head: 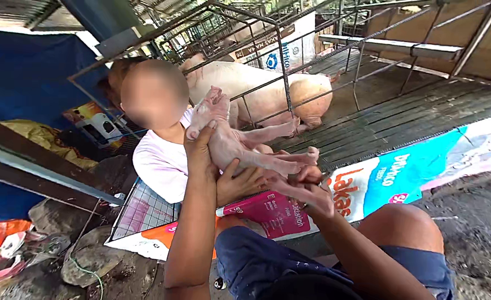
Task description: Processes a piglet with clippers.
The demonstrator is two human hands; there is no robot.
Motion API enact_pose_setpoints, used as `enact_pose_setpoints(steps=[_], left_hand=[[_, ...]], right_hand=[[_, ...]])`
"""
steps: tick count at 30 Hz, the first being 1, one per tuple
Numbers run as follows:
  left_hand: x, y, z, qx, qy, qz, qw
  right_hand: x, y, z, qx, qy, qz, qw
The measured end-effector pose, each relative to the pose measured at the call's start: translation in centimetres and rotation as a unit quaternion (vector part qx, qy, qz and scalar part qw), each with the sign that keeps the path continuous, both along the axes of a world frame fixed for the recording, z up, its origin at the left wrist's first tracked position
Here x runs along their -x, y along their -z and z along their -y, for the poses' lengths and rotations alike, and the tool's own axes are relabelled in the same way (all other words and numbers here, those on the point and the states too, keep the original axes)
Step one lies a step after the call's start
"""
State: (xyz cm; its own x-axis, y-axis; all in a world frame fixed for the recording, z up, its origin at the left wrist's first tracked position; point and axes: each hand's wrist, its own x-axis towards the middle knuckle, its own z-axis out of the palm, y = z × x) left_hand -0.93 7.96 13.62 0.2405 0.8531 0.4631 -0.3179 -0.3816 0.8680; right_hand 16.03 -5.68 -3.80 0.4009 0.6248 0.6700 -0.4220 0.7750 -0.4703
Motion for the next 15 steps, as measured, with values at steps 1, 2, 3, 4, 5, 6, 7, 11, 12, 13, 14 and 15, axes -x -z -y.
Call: enact_pose_setpoints(steps=[1, 2, 3, 4, 5, 6, 7, 11, 12, 13, 14, 15], left_hand=[[0.3, 0.4, 0.0, 0.009, -0.001, -0.003, 1.000], [0.6, 0.7, -0.1, 0.017, -0.004, -0.004, 1.000], [0.7, 0.9, -0.2, 0.024, -0.009, -0.002, 1.000], [0.7, 0.9, -0.5, 0.033, -0.015, 0.008, 0.999], [0.5, 0.7, -0.9, 0.042, -0.019, 0.031, 0.998], [-0.1, 0.2, -1.4, 0.052, -0.028, 0.066, 0.996], [-0.3, 0.1, -1.6, 0.061, -0.034, 0.080, 0.994], [0.4, 1.7, -0.6, 0.069, -0.026, -0.009, 0.997], [0.2, 1.7, -0.8, 0.070, -0.027, 0.002, 0.997], [-0.2, 1.4, -1.2, 0.072, -0.028, 0.031, 0.997], [-0.5, 1.1, -1.6, 0.084, -0.024, 0.054, 0.995], [-0.7, 1.0, -1.8, 0.104, -0.014, 0.073, 0.992]], right_hand=[[-0.7, 0.3, 0.4, -0.009, 0.001, 0.067, 0.998], [-0.9, 0.3, 0.9, -0.016, -0.006, 0.101, 0.995], [-0.7, 0.1, 1.4, -0.015, -0.007, 0.113, 0.993], [-0.4, -0.3, 1.8, -0.014, 0.003, 0.124, 0.992], [-0.3, -0.6, 1.8, -0.017, 0.025, 0.147, 0.989], [-0.4, -0.9, 1.8, -0.023, 0.052, 0.192, 0.980], [-0.5, -1.1, 1.6, -0.026, 0.082, 0.234, 0.968], [-1.4, -3.1, 0.9, -0.004, 0.151, 0.329, 0.932], [-1.8, -3.8, 0.7, -0.010, 0.152, 0.338, 0.929], [-2.3, -4.6, 0.5, -0.016, 0.155, 0.338, 0.928], [-2.8, -5.4, 0.3, -0.018, 0.156, 0.335, 0.929], [-3.2, -6.4, 0.3, -0.013, 0.161, 0.328, 0.931]])
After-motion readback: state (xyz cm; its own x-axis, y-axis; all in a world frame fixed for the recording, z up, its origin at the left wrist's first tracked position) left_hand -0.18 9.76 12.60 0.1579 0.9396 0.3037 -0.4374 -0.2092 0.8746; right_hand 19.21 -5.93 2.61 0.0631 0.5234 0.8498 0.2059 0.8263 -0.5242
